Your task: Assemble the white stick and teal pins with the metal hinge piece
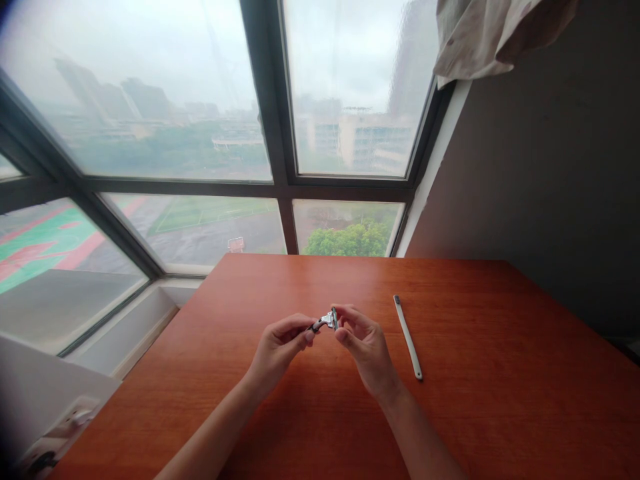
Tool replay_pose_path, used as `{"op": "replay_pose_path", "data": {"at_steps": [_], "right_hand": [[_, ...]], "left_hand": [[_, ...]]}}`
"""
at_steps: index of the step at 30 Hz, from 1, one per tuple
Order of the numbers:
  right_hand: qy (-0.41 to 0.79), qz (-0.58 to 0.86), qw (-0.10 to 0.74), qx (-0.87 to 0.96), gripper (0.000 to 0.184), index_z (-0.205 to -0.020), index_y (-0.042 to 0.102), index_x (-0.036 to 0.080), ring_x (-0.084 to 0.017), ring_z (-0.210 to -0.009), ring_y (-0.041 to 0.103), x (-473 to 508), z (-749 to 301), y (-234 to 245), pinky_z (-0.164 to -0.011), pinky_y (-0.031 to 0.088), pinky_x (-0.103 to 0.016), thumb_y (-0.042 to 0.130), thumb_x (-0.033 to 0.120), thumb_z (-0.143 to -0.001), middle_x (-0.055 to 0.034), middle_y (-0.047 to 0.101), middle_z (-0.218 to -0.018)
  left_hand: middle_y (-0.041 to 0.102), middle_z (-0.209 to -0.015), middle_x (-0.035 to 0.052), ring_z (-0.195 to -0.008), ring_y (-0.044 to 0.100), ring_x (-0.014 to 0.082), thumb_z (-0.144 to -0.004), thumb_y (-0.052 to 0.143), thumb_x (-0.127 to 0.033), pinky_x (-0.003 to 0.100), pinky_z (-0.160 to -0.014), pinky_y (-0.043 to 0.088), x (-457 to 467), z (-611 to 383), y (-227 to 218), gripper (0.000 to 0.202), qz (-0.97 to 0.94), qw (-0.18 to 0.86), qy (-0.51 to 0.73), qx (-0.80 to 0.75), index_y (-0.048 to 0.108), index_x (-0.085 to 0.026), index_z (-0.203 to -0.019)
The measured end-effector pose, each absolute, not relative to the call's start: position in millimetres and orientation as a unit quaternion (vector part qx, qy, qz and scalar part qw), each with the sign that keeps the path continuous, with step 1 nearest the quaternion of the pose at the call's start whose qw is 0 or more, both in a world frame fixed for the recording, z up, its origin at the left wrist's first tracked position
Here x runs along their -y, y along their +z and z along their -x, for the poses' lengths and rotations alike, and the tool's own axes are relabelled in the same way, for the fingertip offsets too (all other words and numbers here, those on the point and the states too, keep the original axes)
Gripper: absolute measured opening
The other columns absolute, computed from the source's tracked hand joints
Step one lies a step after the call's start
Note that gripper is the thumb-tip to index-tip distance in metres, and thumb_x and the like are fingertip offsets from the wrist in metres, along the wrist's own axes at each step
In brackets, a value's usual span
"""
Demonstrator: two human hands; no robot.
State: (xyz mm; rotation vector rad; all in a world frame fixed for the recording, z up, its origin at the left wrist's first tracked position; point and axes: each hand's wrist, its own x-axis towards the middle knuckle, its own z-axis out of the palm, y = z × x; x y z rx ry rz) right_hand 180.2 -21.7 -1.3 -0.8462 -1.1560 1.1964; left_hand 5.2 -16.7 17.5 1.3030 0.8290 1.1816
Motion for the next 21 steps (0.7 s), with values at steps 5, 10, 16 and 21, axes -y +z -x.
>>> {"op": "replay_pose_path", "data": {"at_steps": [5,10,16,21], "right_hand": [[0.503,0.368,0.594,0.509,0.041,-0.106,0.068,0.024,-0.020,-0.089,0.052,21.4,-180.4,-1.3,-0.074,0.044,-0.029,0.071,0.046,-0.072,-0.0054,0.059,-0.098],[0.499,0.360,0.591,0.521,0.038,-0.107,0.068,0.026,-0.020,-0.092,0.052,21.1,-181.3,-1.4,-0.074,0.044,-0.028,0.071,0.045,-0.074,-0.0050,0.059,-0.100],[0.491,0.353,0.593,0.532,0.035,-0.108,0.067,0.027,-0.020,-0.092,0.052,22.5,-181.0,0.1,-0.074,0.044,-0.028,0.070,0.041,-0.075,-0.0049,0.058,-0.102],[0.471,0.367,0.581,0.553,0.034,-0.106,0.068,0.026,-0.018,-0.084,0.051,22.7,-183.3,5.5,-0.067,0.044,-0.026,0.071,0.040,-0.075,-0.0040,0.057,-0.095]], "left_hand": [[0.059,-0.067,0.0032,-0.061,0.049,0.0122,-0.075,0.069,-0.029,0.023,-0.057,0.040,16.3,-5.3,19.0,0.019,-0.564,0.555,0.504,-0.346,0.073,-0.014,-0.087],[0.060,-0.068,0.0041,-0.061,0.050,0.0128,-0.074,0.070,-0.030,0.023,-0.056,0.041,16.5,-5.9,20.2,0.020,-0.566,0.548,0.507,-0.351,0.073,-0.014,-0.085],[0.062,-0.069,0.0045,-0.062,0.050,0.0130,-0.074,0.070,-0.028,0.024,-0.057,0.041,17.4,-7.3,19.5,0.018,-0.563,0.544,0.515,-0.349,0.073,-0.014,-0.085],[0.062,-0.071,0.0043,-0.064,0.051,0.0130,-0.075,0.069,-0.023,0.024,-0.058,0.040,15.9,-6.5,13.6,0.014,-0.571,0.534,0.517,-0.348,0.073,-0.015,-0.086]]}}
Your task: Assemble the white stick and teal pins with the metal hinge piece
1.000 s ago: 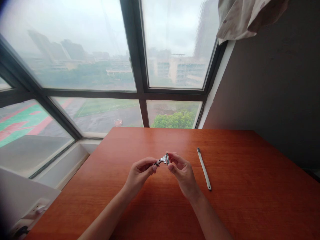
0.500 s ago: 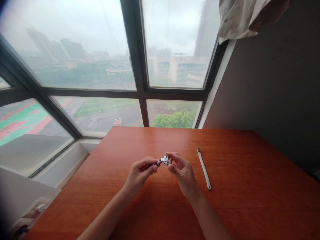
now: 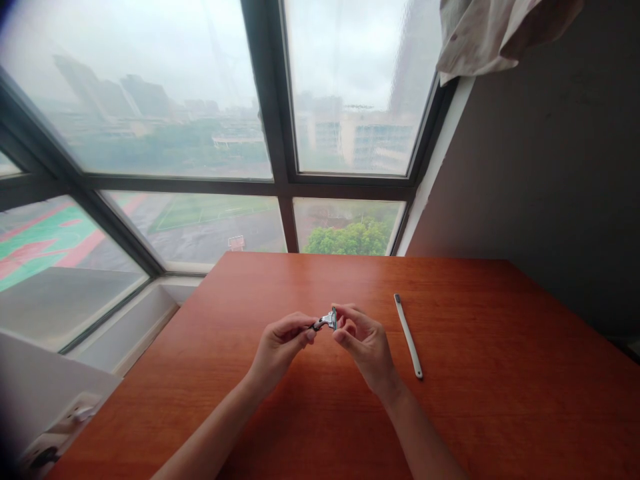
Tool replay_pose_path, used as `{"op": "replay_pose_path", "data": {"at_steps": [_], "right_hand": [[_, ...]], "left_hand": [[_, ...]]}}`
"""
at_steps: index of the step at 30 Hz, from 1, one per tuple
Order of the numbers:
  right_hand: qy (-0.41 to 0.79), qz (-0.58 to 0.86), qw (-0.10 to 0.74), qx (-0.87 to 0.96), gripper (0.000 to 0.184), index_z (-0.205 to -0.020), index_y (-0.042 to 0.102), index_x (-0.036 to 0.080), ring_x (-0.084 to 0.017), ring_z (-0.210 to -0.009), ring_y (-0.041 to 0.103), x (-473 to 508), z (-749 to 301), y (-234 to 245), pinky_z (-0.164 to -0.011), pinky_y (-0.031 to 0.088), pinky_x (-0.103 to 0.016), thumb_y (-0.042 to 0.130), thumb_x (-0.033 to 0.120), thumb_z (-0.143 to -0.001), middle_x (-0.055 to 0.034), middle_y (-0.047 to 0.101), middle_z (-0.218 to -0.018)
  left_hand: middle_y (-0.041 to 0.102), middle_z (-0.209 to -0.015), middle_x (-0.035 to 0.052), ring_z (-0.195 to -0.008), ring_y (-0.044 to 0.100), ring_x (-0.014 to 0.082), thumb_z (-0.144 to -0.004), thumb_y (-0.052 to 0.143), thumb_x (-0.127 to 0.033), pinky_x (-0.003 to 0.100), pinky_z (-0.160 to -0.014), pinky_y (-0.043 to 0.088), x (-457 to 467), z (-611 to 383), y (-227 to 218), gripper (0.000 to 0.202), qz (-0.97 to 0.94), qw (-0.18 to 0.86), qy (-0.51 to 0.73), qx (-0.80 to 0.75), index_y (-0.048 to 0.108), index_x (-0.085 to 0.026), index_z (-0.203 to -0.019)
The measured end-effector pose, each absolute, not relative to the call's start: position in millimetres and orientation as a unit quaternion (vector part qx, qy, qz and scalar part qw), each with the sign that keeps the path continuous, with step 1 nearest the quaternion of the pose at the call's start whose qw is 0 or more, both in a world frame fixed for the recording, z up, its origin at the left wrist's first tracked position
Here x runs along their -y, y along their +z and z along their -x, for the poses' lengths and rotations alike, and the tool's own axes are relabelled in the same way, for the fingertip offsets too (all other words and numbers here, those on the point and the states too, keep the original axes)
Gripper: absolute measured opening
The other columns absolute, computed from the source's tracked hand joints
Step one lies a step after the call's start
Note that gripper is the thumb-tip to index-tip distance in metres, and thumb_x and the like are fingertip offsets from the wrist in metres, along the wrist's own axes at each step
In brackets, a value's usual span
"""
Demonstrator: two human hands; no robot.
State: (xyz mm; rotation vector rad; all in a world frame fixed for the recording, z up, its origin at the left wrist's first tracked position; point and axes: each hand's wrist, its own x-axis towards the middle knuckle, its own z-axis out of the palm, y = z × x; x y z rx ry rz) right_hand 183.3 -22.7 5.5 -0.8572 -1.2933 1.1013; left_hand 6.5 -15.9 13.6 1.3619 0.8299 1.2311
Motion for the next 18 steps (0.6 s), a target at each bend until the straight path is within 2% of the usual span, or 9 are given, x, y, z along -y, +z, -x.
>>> {"op": "replay_pose_path", "data": {"at_steps": [8,18], "right_hand": [[0.457,0.383,0.548,0.586,0.035,-0.103,0.069,0.023,-0.015,-0.071,0.049,20.1,-189.8,12.5,-0.059,0.041,-0.025,0.072,0.039,-0.073,-0.0035,0.058,-0.088],[0.474,0.397,0.547,0.565,0.033,-0.107,0.065,0.023,-0.021,-0.091,0.057,20.6,-192.0,7.6,-0.072,0.046,-0.028,0.070,0.035,-0.076,-0.0060,0.063,-0.101]], "left_hand": [[0.063,-0.071,0.0045,-0.065,0.052,0.0134,-0.075,0.069,-0.023,0.024,-0.059,0.041,14.2,-5.1,9.5,0.014,-0.576,0.528,0.509,-0.360,0.073,-0.015,-0.086],[0.064,-0.070,0.0040,-0.063,0.052,0.0132,-0.073,0.071,-0.027,0.023,-0.059,0.043,15.4,-8.9,13.6,0.019,-0.540,0.558,0.504,-0.379,0.073,-0.014,-0.086]]}}
